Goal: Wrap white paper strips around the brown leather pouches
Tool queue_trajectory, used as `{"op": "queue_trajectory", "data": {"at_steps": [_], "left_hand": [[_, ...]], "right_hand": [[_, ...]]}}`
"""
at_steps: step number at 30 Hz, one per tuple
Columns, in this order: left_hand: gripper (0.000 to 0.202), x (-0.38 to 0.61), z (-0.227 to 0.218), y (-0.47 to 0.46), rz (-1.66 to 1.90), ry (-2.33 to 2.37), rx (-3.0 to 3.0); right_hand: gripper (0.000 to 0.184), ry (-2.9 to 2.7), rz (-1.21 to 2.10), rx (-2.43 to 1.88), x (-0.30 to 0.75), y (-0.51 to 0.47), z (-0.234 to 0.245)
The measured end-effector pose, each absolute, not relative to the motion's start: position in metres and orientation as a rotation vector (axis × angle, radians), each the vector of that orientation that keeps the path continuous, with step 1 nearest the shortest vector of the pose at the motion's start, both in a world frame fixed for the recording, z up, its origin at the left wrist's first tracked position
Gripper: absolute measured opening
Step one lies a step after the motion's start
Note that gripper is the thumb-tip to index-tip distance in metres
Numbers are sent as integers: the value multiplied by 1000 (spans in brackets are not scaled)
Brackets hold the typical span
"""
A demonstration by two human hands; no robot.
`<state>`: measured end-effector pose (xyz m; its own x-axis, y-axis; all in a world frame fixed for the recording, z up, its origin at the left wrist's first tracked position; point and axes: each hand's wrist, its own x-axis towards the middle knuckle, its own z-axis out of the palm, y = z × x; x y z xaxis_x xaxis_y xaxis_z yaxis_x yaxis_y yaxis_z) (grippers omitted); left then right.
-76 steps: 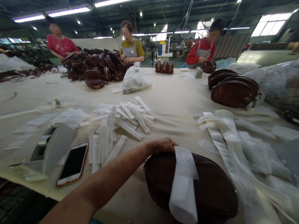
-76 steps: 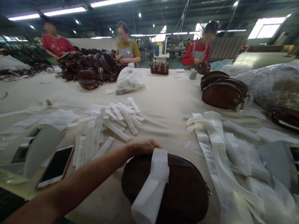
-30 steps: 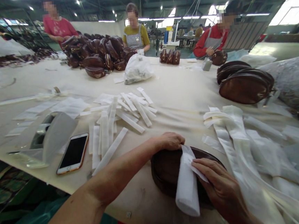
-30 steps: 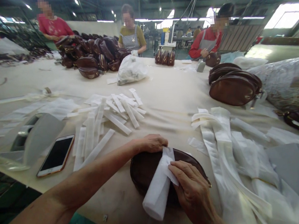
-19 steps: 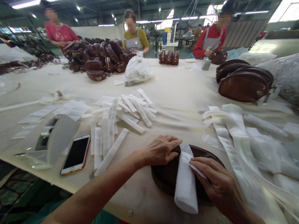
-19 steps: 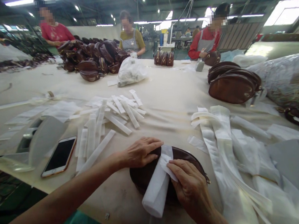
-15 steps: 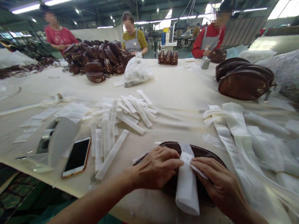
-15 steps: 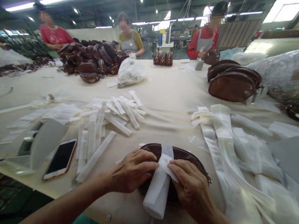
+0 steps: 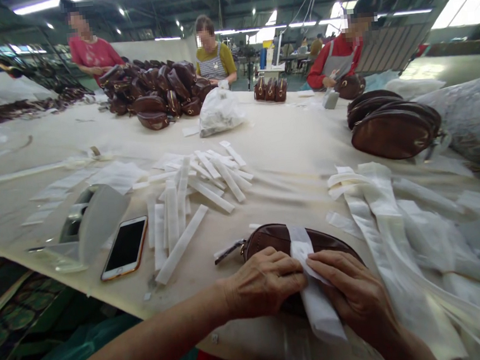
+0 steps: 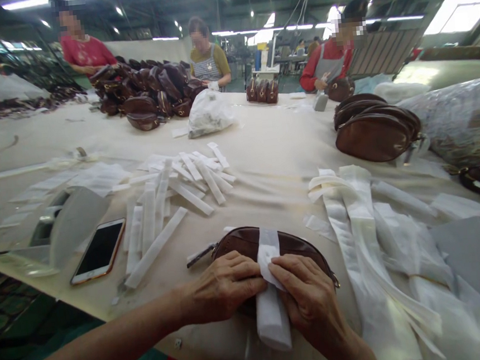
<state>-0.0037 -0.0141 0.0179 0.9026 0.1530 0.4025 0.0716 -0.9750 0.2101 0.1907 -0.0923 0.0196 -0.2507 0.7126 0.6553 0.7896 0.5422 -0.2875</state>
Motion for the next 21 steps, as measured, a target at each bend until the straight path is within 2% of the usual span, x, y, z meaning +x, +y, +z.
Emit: {"op": "queue_trajectory", "data": {"at_steps": [10, 21], "left_hand": [[18, -5, 12, -15, 757, 199, 2828], [19, -4, 13, -15, 720, 201, 2813]], "right_hand": [[31, -2075, -102, -1077, 191, -94, 23], [25, -2120, 8, -1004, 192, -97, 22]]}}
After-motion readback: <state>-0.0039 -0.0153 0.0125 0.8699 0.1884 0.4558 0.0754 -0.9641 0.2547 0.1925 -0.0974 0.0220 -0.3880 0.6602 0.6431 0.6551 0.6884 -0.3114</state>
